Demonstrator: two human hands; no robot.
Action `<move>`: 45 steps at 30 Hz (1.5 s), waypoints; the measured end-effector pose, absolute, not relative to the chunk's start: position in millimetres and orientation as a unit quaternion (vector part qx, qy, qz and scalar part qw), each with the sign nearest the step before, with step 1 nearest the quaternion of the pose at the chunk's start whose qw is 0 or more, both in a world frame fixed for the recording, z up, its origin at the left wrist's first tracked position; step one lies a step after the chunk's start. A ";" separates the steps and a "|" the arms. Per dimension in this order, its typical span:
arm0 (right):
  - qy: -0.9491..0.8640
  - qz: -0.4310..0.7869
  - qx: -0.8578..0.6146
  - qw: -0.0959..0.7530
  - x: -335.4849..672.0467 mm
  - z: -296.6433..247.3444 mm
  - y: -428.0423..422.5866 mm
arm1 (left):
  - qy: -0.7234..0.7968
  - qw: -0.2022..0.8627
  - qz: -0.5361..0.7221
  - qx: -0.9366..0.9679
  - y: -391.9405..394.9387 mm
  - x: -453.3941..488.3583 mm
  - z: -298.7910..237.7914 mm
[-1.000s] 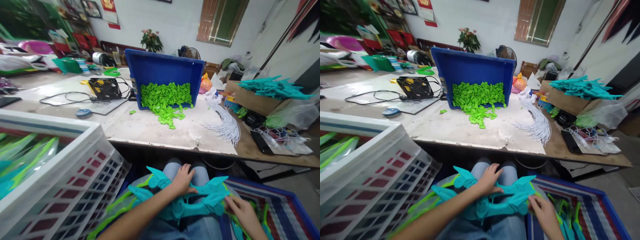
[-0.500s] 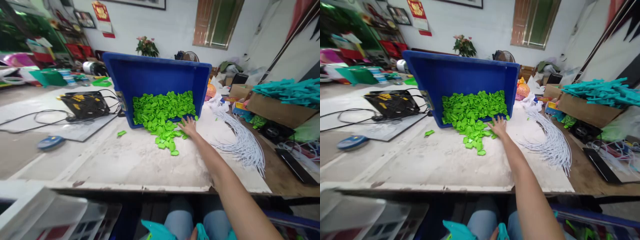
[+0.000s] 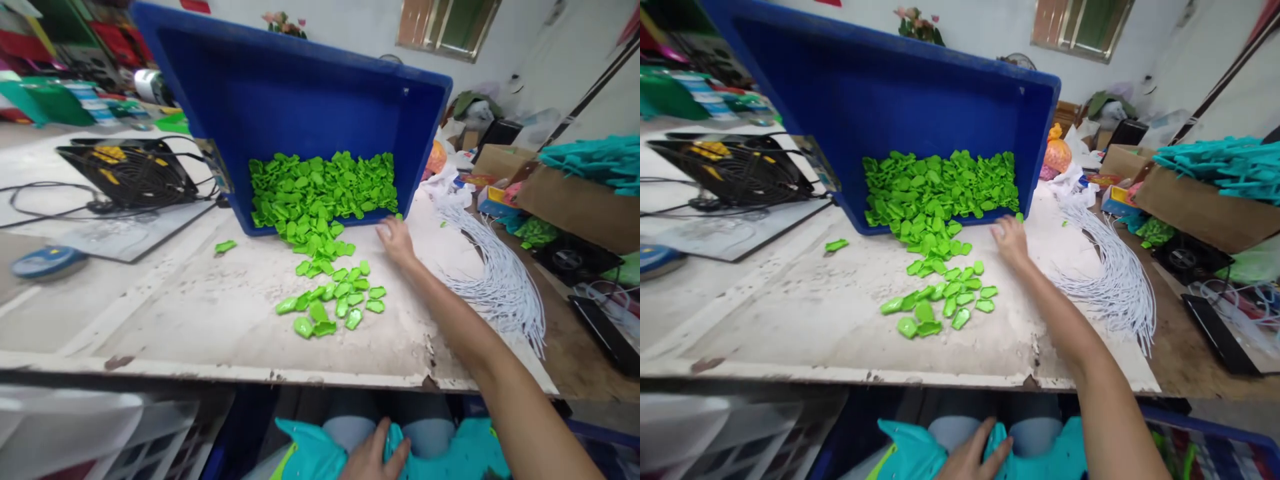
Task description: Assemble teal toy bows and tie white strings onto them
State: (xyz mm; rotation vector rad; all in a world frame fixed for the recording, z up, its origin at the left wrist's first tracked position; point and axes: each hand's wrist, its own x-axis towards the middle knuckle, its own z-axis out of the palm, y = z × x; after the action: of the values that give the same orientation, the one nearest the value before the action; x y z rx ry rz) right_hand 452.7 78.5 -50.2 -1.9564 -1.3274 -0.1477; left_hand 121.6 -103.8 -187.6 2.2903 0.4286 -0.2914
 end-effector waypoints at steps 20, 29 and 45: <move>-0.507 0.030 -0.818 0.270 333.9 -52.1 -95.3 | 0.119 0.333 -0.034 0.935 -97.0 114.5 -113.6; -0.462 -0.083 -0.866 0.172 341.3 -48.5 -135.6 | 0.118 0.301 -0.059 0.944 -92.6 117.8 -102.4; -0.716 0.072 -0.670 0.181 381.7 -35.4 -120.3 | 0.132 0.351 -0.113 0.920 -70.7 135.3 -87.8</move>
State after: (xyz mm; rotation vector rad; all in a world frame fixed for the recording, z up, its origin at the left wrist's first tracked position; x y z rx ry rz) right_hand 381.7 -120.3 -35.4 -1.8930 -2.0214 0.2019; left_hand 135.3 -70.7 -87.8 2.3831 0.3407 -0.2927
